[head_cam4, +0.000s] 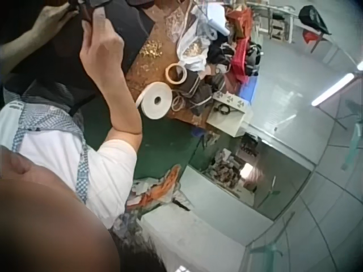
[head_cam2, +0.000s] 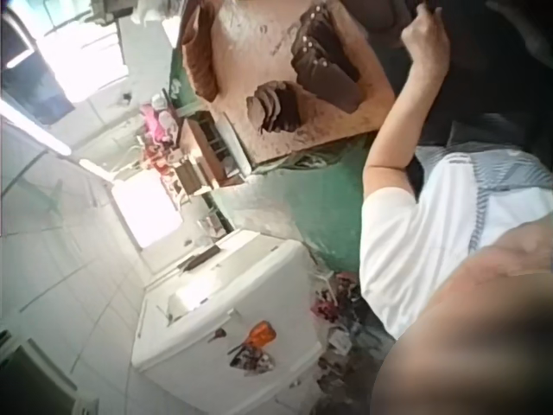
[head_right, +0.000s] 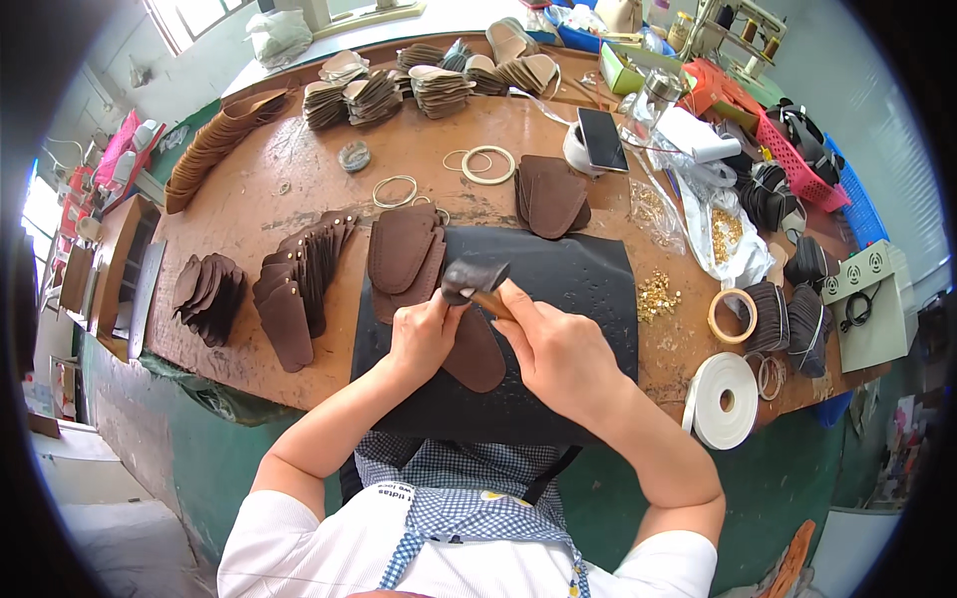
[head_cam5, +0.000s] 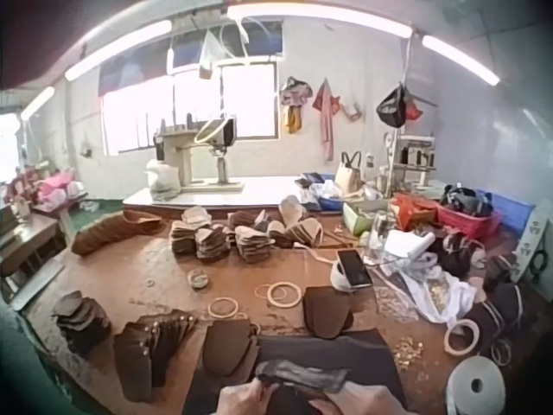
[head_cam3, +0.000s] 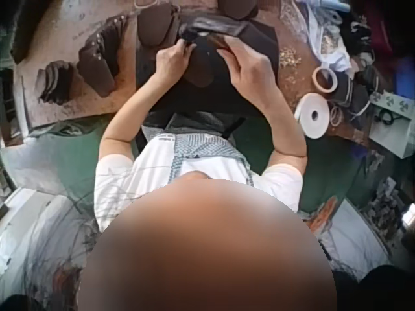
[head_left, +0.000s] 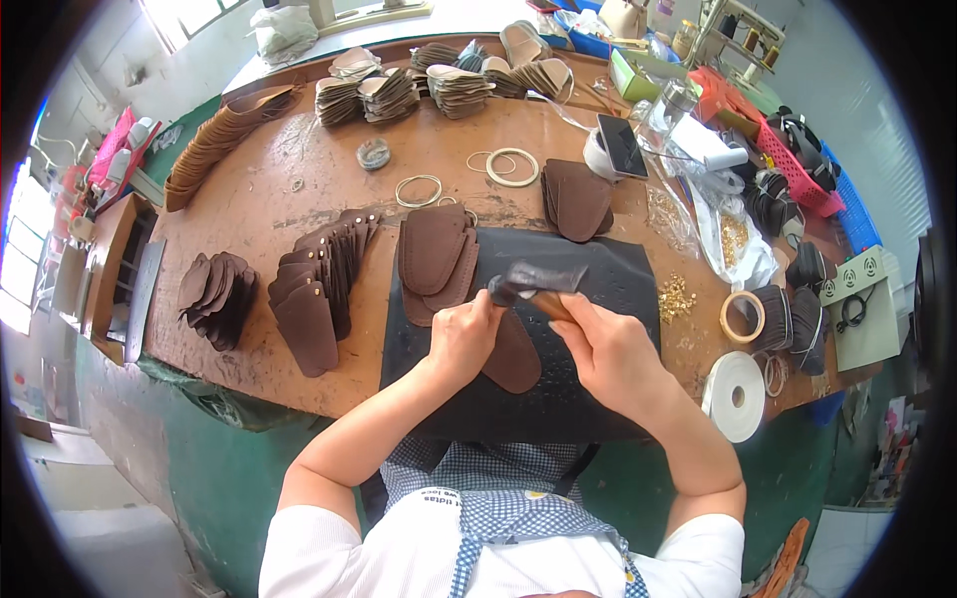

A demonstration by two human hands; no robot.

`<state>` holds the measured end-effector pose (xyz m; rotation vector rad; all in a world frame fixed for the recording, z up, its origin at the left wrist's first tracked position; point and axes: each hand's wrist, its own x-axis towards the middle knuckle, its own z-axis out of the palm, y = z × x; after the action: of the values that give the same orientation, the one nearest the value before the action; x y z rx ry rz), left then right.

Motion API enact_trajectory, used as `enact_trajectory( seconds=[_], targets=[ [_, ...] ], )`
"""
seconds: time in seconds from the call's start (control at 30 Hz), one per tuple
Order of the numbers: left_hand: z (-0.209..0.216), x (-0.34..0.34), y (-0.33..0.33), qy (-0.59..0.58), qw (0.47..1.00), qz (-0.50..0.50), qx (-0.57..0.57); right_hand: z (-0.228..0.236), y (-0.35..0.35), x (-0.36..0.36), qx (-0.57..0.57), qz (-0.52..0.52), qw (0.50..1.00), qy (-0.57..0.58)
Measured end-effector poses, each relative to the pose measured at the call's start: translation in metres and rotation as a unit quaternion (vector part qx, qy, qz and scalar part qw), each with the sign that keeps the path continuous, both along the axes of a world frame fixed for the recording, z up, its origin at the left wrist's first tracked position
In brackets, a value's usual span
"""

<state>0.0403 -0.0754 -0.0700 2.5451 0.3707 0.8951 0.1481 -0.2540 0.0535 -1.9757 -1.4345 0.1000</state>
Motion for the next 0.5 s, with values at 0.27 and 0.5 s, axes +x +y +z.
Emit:
enact_trajectory(
  seconds=[0.27, 0.5],
  targets=[
    [0.004, -0.002, 0.001, -0.017, 1.0, 0.008, 0.012, 0.059, -0.014, -0.017, 0.244, -0.039, 0.968, 0.039],
    [-0.007, -0.007, 0.003, -0.012, 1.0, 0.008, -0.011, -0.012, 0.0, -0.004, 0.016, -0.039, 0.997, -0.066]
  ],
)
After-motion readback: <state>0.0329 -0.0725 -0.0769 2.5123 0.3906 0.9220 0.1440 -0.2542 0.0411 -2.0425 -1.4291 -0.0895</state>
